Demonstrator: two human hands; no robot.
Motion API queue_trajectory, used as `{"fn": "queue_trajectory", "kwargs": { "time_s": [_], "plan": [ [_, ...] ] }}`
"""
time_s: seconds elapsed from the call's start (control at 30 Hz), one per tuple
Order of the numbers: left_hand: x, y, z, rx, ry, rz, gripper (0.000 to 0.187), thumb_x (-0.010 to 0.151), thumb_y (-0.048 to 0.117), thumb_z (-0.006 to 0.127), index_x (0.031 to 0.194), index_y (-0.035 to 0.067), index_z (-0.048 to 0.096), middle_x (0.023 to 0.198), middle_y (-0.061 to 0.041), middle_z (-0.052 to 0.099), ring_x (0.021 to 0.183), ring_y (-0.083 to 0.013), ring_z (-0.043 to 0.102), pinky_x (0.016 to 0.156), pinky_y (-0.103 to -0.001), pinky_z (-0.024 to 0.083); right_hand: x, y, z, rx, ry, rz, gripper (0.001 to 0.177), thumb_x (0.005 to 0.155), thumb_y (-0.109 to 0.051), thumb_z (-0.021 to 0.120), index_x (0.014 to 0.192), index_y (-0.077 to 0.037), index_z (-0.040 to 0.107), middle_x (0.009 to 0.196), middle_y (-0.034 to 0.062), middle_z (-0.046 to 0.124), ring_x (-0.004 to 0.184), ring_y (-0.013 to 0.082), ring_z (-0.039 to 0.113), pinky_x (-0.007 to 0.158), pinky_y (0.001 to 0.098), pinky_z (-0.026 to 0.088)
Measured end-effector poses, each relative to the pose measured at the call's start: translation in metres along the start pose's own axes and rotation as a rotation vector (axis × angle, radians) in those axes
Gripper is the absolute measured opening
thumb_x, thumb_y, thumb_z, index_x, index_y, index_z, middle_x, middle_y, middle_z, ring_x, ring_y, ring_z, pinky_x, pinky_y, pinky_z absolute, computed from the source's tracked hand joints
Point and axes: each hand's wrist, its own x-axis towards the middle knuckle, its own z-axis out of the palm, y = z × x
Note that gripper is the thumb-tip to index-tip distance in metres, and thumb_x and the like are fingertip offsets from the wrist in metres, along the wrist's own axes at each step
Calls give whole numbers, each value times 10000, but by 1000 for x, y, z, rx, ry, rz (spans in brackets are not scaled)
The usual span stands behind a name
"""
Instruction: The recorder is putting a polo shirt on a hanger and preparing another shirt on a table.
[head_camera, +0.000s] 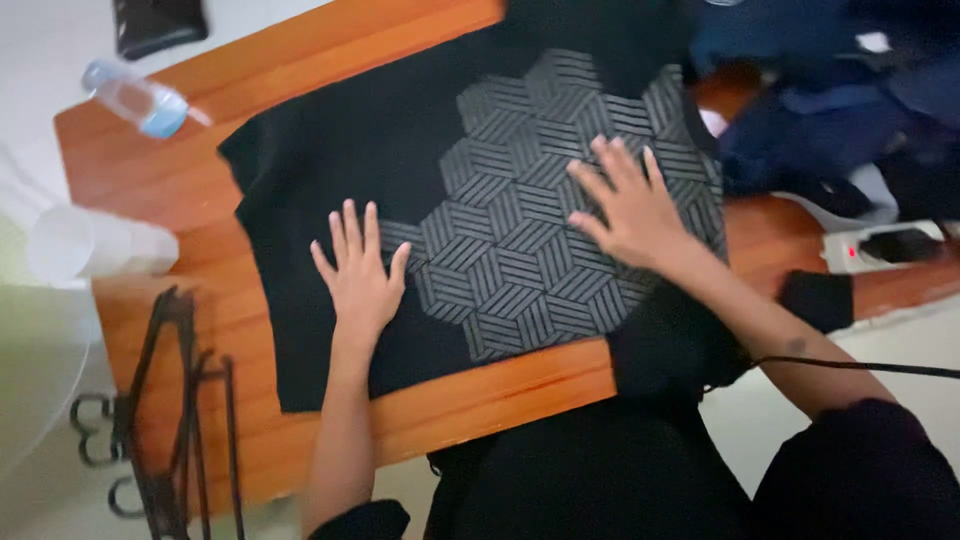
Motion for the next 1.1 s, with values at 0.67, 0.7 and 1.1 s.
{"fn": "queue_trajectory", "kwargs": {
  "time_s": [0.67,0.7,1.1],
  "plan": [
    [-15,56,15,-121,-74,422,639,971,359,558,1521,49,463,1639,-190,353,1545,-346,261,1230,-621,115,16,14,22,163,119,-18,729,1007,-605,440,1593,-182,339,1692,173,192,1558,375,131,1180,727,60],
    [-15,57,18,-119,-84,399,614,939,292,558,1494,38,487,1639,-190,365,1547,-355,270,1229,-627,122,16,25,34,214,218,-11,748,1037,-591,423,1614,-124,330,1705,202,198,1579,395,133,1226,705,91],
    [32,116,31,-193,56,513,586,983,291,600,1492,21,495,1607,-217,408,1514,-386,327,1207,-643,166,12,-15,-2,136,49,-82,714,967,-599,484,1558,-205,406,1668,148,229,1548,343,149,1130,775,32]
  ]
}}
